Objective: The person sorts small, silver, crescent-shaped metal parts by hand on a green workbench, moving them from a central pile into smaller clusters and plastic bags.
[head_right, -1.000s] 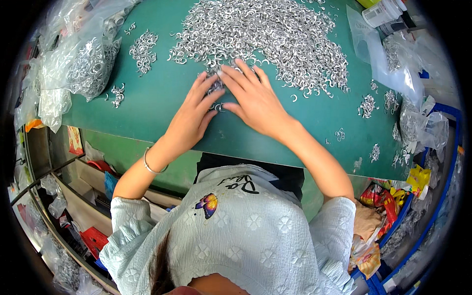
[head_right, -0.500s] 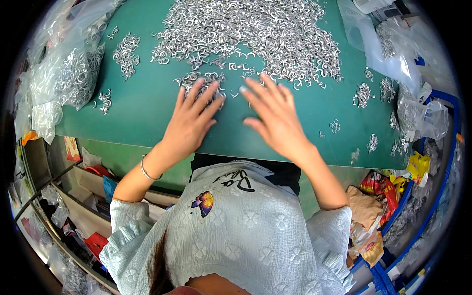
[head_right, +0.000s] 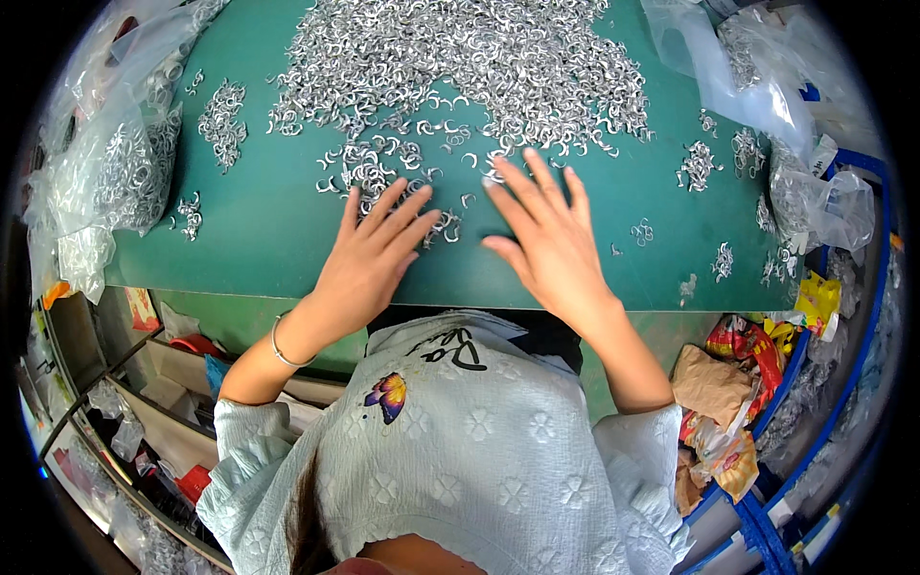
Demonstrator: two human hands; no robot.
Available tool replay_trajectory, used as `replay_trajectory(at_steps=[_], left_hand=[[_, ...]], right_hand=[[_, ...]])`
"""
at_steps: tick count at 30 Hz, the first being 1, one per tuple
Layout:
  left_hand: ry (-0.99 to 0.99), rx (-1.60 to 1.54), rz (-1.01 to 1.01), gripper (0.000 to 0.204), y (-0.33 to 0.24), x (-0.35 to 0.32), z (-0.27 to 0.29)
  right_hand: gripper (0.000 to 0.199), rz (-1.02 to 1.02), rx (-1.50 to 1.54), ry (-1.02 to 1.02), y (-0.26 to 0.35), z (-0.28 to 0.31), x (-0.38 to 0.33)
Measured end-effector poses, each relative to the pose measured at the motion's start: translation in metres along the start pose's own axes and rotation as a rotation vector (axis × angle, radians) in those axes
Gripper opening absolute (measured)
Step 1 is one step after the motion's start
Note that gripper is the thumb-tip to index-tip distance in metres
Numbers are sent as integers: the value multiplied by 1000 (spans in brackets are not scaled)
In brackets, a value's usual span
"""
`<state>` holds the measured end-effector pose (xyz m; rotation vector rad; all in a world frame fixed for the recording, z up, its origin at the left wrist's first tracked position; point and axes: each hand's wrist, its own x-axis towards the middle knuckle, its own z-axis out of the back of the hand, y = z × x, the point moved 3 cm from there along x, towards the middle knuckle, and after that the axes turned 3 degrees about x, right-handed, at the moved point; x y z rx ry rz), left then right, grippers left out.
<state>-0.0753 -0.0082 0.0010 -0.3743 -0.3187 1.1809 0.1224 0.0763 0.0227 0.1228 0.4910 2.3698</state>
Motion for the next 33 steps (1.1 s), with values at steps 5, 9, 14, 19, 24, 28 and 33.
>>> replay_trajectory(at_steps=[5,9,14,19,24,28,33], left_hand=[[-149,41,212,58,12,-9,-1],[-55,137,199,59,12,-13,-2],[-190,195,345,57,35,1,1],[-170,132,255,54,12,5,-7],[-259,193,387,58,31,-7,7],[-151,-4,183,48,-5,-15,1],[-246,-44,303,35,-2,-26,-1]], right_hand=[[65,47,169,-24,11,-5,-4],[70,181,154,188,32,-19,-6],[71,-5,5,-4,2,-18,-1],[73,149,81,113,26,-20,2],[77,29,66,53,8,-11,-6],[80,14,99,66,15,-12,-9],[81,-15,89,71,13,-8,-19]])
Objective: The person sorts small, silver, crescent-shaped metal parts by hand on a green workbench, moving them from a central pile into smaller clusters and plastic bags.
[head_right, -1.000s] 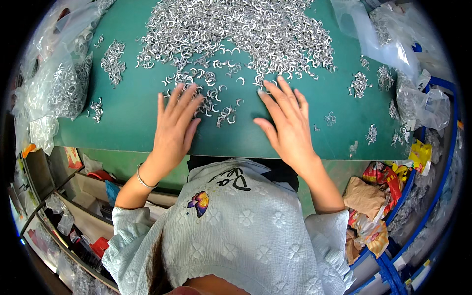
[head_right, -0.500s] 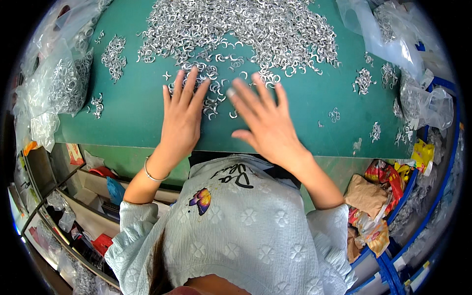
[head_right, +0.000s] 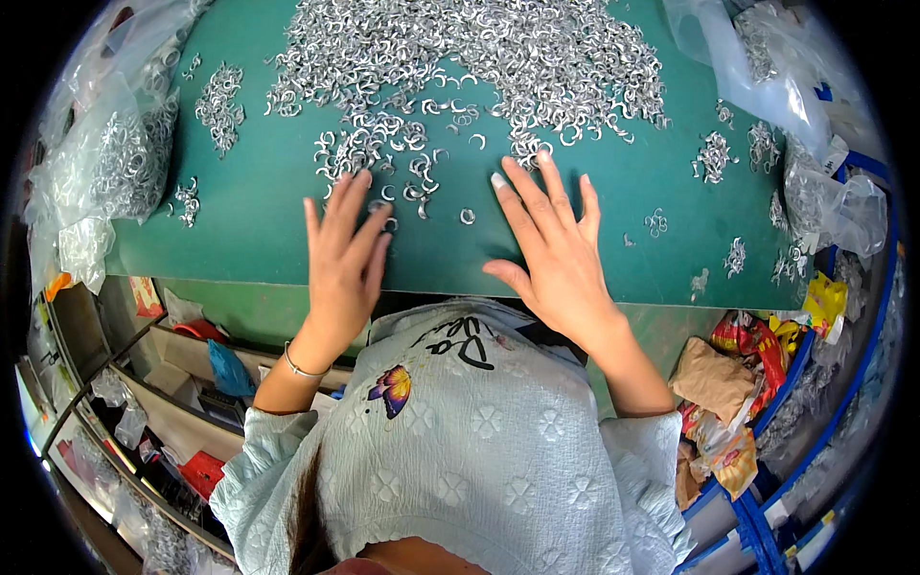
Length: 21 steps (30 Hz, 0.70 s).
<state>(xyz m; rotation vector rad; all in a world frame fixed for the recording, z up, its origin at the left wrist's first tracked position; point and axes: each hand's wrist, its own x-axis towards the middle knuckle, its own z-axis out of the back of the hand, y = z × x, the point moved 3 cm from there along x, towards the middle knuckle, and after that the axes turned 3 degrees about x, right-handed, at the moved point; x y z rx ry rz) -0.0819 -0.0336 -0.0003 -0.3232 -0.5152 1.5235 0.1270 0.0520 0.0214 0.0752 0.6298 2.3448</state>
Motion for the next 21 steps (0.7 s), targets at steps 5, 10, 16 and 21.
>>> replay_trajectory(at_steps=[5,10,16,21], left_hand=[[-181,3,33,30,18,21,3],[-161,-45,-7,31,-2,19,3],[-293,78,64,23,3,25,-2],[-358,35,137,24,8,31,4]], right_hand=[[76,93,23,86,15,-8,1],[71,45,-1,-32,8,-2,-4],[66,-37,-65,-141,-4,-4,-6],[68,120,39,-29,27,-15,17]])
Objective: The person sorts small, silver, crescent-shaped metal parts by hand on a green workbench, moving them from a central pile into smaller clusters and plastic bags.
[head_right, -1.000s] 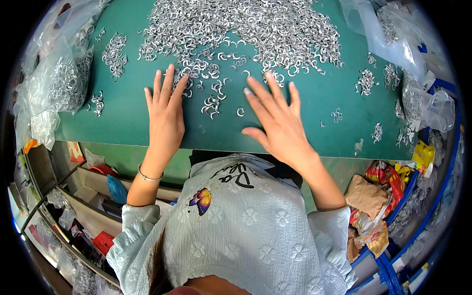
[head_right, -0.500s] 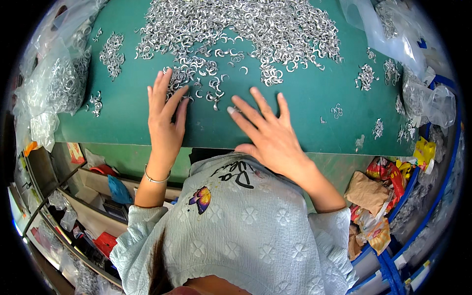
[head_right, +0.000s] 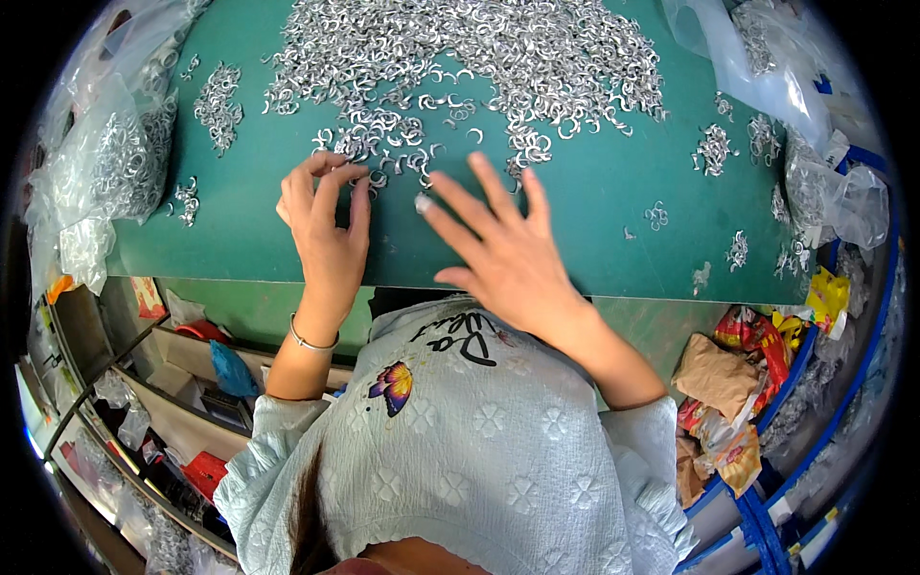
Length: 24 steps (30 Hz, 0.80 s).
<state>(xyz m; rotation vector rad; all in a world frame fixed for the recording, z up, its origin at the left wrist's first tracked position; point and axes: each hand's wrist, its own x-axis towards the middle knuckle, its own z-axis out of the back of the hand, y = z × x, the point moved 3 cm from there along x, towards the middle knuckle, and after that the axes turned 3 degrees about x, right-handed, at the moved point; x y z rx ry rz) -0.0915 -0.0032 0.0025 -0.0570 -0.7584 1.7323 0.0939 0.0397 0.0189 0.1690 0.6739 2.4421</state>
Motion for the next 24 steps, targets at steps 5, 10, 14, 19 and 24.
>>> replay_trajectory(at_steps=[5,10,14,19,24], left_hand=[[111,41,-95,33,-10,-4,-5],[116,50,-138,35,-10,1,-13],[109,13,-158,32,-13,6,-12],[125,-1,-132,27,-18,4,-16],[173,-26,-146,26,-15,-16,-8]], right_hand=[[69,58,-36,120,4,-5,-2],[71,21,29,161,1,5,-14],[71,-91,59,9,-14,14,-22],[66,-206,-123,-86,-35,13,-22],[65,-190,-90,-68,-35,12,-25]])
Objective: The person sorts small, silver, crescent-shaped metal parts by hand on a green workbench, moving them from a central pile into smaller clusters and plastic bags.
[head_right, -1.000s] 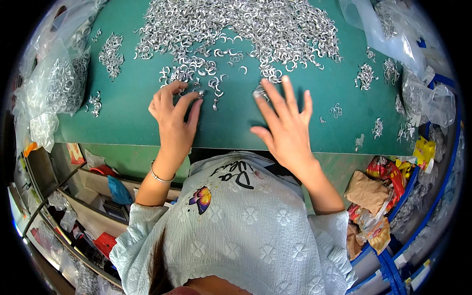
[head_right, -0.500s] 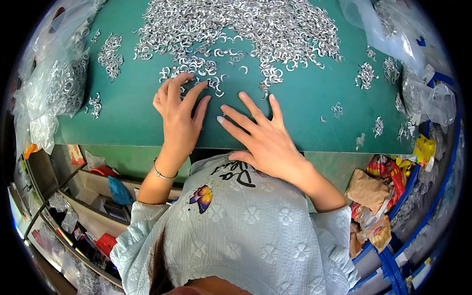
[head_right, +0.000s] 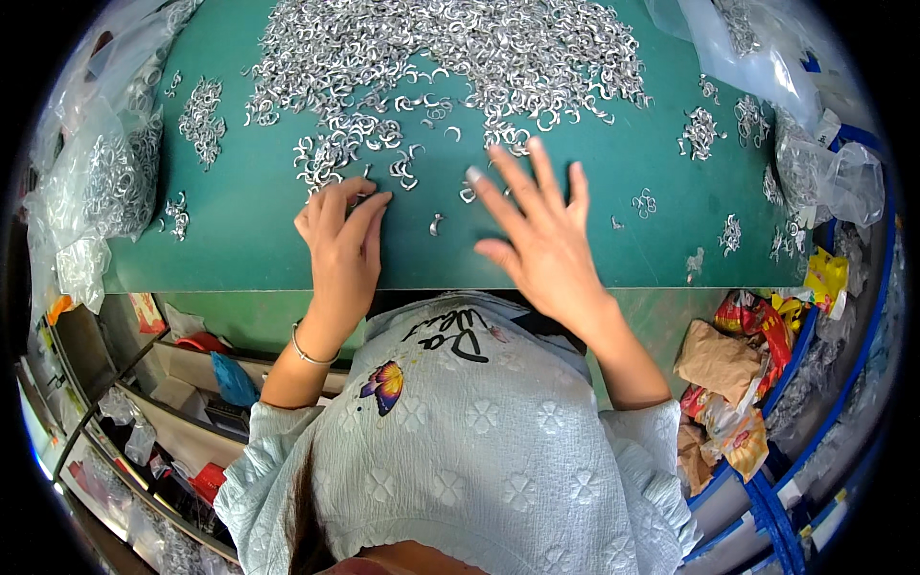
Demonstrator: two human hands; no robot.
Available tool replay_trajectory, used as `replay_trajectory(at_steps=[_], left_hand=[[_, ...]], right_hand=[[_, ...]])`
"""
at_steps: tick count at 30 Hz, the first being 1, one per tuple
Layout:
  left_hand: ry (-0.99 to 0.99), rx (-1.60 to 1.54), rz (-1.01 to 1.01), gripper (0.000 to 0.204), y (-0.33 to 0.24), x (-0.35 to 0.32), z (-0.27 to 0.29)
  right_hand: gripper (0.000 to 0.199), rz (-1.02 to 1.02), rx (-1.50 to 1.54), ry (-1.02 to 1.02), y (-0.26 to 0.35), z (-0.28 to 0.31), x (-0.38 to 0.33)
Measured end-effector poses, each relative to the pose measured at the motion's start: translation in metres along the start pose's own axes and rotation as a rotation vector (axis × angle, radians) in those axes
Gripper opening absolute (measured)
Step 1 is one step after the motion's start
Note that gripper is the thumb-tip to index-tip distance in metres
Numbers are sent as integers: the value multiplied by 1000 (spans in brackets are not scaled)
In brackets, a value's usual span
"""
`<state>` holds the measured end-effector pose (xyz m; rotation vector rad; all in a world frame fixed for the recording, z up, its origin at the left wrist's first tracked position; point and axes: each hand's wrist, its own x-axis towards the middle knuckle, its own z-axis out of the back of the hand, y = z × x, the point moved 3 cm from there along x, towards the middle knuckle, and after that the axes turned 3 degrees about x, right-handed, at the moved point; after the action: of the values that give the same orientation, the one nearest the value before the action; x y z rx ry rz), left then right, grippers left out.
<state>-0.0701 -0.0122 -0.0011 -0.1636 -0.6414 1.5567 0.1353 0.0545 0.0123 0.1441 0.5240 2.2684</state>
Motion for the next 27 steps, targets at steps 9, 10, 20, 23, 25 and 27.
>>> replay_trajectory(at_steps=[9,10,20,23,25,27], left_hand=[[24,-30,-54,33,-2,-14,5],[47,-56,-47,31,-2,-15,3],[151,-230,-21,34,-35,-7,-11],[154,-232,-33,33,-33,-9,-13],[146,-250,-48,32,-29,-12,-13],[148,-267,-69,32,-26,-16,-13]], right_hand=[[62,-24,-11,-132,-5,13,1],[62,2,-28,-72,-3,7,-2],[56,17,11,-45,9,0,-11],[48,-29,41,-201,-2,7,-16],[47,-1,81,-178,2,8,-16],[47,20,61,-93,12,0,-12]])
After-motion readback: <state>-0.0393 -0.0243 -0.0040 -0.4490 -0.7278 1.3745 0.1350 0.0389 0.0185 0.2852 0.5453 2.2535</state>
